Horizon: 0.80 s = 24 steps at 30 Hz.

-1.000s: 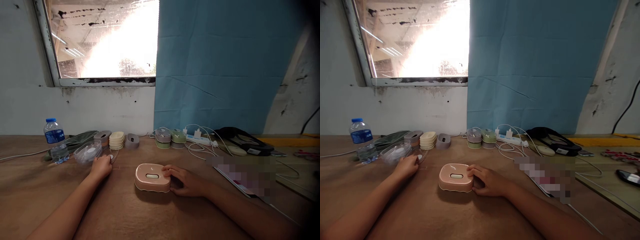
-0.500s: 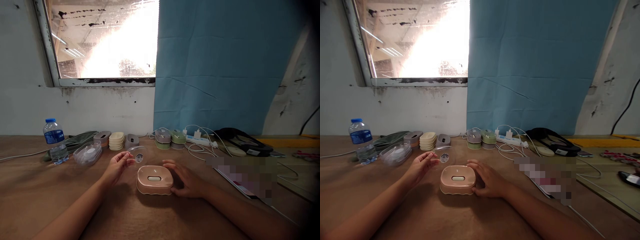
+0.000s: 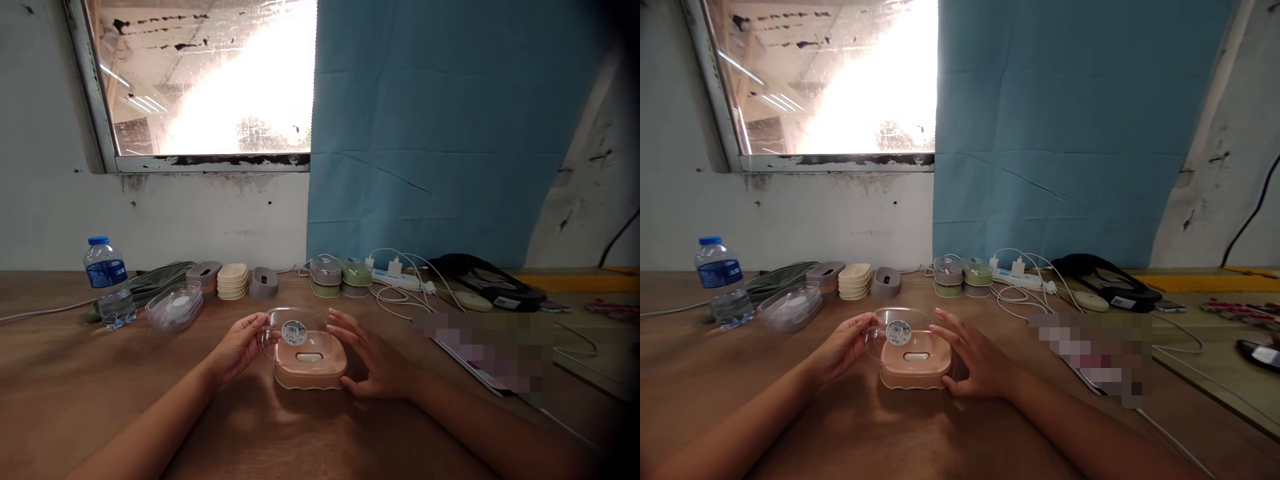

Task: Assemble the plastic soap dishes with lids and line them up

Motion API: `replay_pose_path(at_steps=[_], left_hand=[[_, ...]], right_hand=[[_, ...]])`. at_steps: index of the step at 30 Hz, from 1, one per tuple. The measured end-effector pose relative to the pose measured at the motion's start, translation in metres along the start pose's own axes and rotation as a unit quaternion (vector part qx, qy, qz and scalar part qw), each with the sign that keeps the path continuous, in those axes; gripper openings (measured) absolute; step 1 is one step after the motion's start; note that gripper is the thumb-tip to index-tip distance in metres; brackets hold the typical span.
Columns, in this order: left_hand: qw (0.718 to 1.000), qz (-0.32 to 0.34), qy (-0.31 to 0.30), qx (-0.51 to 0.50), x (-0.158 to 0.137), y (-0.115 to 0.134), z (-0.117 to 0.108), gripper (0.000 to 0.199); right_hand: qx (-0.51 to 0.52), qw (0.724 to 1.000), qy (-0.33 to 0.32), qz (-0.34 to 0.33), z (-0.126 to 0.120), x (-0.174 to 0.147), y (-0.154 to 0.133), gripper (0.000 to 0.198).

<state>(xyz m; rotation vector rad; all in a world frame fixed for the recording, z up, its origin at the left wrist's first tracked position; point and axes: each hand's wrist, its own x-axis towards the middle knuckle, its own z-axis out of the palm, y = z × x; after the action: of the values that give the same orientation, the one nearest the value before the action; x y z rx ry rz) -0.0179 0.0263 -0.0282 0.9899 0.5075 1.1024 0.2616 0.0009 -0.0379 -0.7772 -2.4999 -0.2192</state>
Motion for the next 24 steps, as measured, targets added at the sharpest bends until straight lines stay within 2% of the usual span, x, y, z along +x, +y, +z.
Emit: replay_pose_path(at_steps=[19,24], left_hand=[[0.99,-0.04,-0.002,0.138,0.011,-0.017,-0.015,0.032],[0.988,-0.028,0.047,0.146,0.013,-0.02,-0.017,0.033]], right_hand=[[0.037,0.998,-0.056,0.004,-0.001,0.003,0.0,0.066],[0.04,0.998,-0.045,-0.005,-0.001,0.003,0.001,0.065]])
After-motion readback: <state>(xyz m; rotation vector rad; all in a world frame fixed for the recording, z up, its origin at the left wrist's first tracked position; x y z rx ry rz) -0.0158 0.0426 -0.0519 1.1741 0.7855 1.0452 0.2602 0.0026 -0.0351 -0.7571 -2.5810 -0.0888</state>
